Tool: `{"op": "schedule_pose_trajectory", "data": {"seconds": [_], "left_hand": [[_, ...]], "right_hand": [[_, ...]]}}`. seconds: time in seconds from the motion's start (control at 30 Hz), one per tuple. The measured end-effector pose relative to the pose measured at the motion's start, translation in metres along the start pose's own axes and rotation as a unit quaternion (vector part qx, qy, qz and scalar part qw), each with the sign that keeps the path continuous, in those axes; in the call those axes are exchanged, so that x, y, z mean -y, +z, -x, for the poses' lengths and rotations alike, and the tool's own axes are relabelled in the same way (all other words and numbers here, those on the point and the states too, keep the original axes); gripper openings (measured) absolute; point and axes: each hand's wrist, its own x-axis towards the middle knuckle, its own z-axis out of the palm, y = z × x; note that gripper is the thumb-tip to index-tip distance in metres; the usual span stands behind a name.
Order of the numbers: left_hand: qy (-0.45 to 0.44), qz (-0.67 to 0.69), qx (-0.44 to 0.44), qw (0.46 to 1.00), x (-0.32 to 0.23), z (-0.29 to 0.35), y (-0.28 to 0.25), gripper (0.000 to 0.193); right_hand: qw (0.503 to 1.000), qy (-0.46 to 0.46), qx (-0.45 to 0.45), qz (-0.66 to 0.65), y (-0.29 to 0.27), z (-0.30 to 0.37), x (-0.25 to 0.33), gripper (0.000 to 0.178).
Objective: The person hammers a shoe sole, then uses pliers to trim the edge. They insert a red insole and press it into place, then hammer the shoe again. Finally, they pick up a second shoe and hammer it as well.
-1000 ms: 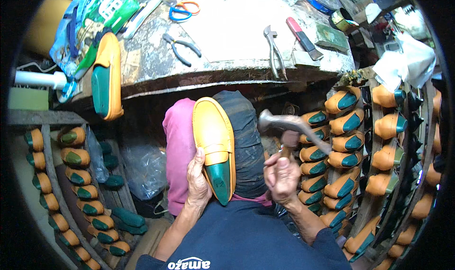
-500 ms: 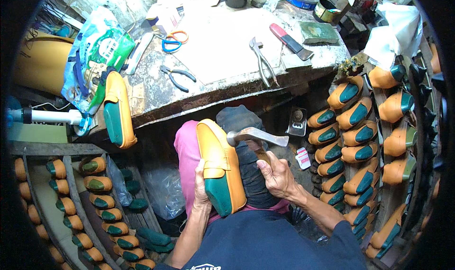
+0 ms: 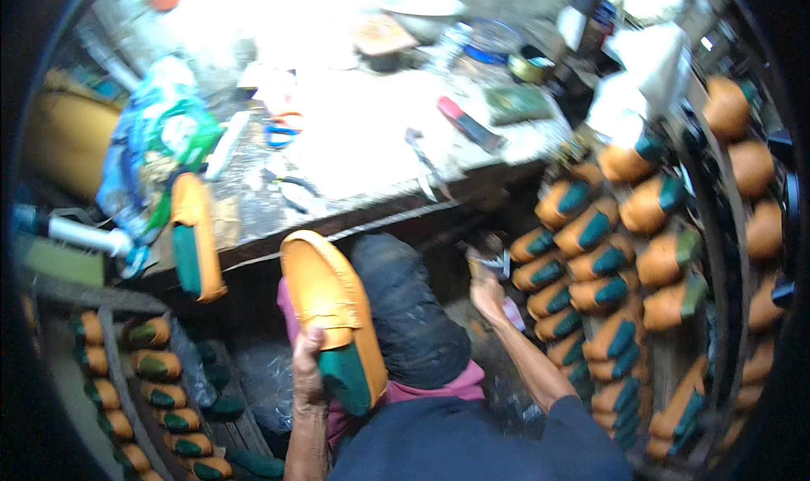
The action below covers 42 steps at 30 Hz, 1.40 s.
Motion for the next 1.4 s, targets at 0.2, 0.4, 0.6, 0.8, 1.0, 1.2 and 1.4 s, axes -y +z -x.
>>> {"op": "schedule_pose_trajectory", "data": {"seconds": [0.2,0.4,0.6,0.8,1.0,1.2,1.4], "left_hand": [[0.066,-0.024,-0.077,0.995,-0.006,0.004,0.015,0.06],[0.063,0.025,-0.083,0.994,0.0,-0.001,0.025,0.059],[0.104,-0.105,-0.032,0.989,-0.027,0.011,0.048,0.074],[0.362,-0.372,-0.161,0.839,-0.099,-0.001,-0.04,0.075],[0.128,-0.303,-0.329,0.885,-0.167,-0.106,-0.197,0.105],[0.151,-0.193,-0.202,0.948,-0.157,-0.115,-0.205,0.066],[0.254,-0.184,-0.244,0.918,-0.071,-0.037,-0.113,0.08]], "right_hand": [[0.991,0.051,-0.096,0.081,0.069,-0.055,-0.097,0.038],[0.991,0.043,-0.062,0.106,0.067,-0.069,-0.124,0.036],[0.898,-0.19,0.12,-0.379,-0.043,0.009,0.077,0.038],[0.334,-0.181,0.612,-0.694,-0.085,0.089,0.196,0.125],[0.249,0.017,0.639,-0.728,-0.07,0.112,0.15,0.127],[0.249,0.104,0.548,-0.792,-0.07,0.151,0.138,0.123],[0.589,0.027,0.448,-0.672,-0.084,0.138,0.187,0.109]]}}
